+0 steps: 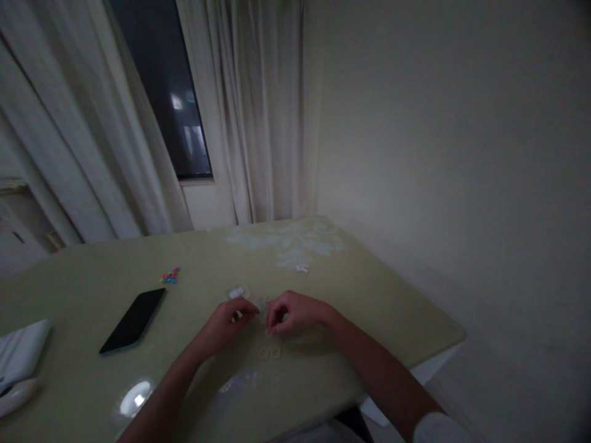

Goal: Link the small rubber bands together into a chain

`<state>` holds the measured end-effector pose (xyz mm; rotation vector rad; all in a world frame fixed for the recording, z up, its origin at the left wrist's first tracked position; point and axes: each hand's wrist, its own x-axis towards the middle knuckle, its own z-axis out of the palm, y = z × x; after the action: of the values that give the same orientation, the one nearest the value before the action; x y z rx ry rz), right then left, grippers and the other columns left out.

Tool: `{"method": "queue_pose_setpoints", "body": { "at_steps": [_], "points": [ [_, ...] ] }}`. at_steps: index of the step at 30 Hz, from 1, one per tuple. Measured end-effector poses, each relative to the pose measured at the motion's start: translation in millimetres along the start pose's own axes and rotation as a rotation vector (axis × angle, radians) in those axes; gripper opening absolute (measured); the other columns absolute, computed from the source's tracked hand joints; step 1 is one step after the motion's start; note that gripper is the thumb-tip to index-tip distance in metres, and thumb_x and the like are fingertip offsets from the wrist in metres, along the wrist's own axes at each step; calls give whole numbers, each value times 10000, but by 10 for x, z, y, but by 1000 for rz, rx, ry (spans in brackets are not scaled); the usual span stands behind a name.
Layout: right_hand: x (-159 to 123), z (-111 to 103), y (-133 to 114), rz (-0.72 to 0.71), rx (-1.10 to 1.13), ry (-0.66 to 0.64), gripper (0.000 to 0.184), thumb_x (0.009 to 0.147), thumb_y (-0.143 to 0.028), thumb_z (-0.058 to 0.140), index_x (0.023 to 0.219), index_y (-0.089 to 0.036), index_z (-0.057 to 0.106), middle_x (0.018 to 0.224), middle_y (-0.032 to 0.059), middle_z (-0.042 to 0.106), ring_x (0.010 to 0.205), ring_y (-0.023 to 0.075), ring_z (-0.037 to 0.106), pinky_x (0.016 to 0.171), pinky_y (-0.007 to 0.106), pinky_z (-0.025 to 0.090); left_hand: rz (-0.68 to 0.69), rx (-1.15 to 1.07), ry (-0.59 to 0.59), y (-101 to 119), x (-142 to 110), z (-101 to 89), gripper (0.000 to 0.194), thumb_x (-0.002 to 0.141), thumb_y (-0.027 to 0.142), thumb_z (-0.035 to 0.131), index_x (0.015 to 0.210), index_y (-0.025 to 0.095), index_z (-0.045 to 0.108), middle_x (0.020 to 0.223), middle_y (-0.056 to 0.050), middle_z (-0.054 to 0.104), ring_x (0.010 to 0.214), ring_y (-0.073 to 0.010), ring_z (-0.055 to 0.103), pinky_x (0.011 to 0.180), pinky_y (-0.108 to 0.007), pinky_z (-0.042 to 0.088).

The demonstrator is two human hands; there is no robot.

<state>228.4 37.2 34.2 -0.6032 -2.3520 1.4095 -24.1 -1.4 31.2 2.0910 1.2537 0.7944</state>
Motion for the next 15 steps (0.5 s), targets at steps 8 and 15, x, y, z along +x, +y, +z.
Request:
{"method": "queue_pose_setpoints", "body": {
  "at_steps": [8, 15],
  "points": [
    [-17, 4, 17, 62, 99, -94, 300, 719, -388, 885, 834, -148, 746, 744, -18, 678, 697, 119, 608, 676, 216, 481, 32, -74, -413, 219, -170, 93, 173, 815, 239, 682, 874, 225, 845, 803, -17, 776, 735, -171, 667, 675, -238, 469],
    [34, 75, 2, 76, 170, -193, 397, 649, -396, 948, 839, -146, 707, 753, -22, 683, 705, 124, 630, 684, 226, 497, 150, -97, -418, 173, -118, 176, 180, 847, 239, 678, 889, 240, 853, 897, -29, 801, 812, -179, 702, 738, -234, 499]
  ]
}}
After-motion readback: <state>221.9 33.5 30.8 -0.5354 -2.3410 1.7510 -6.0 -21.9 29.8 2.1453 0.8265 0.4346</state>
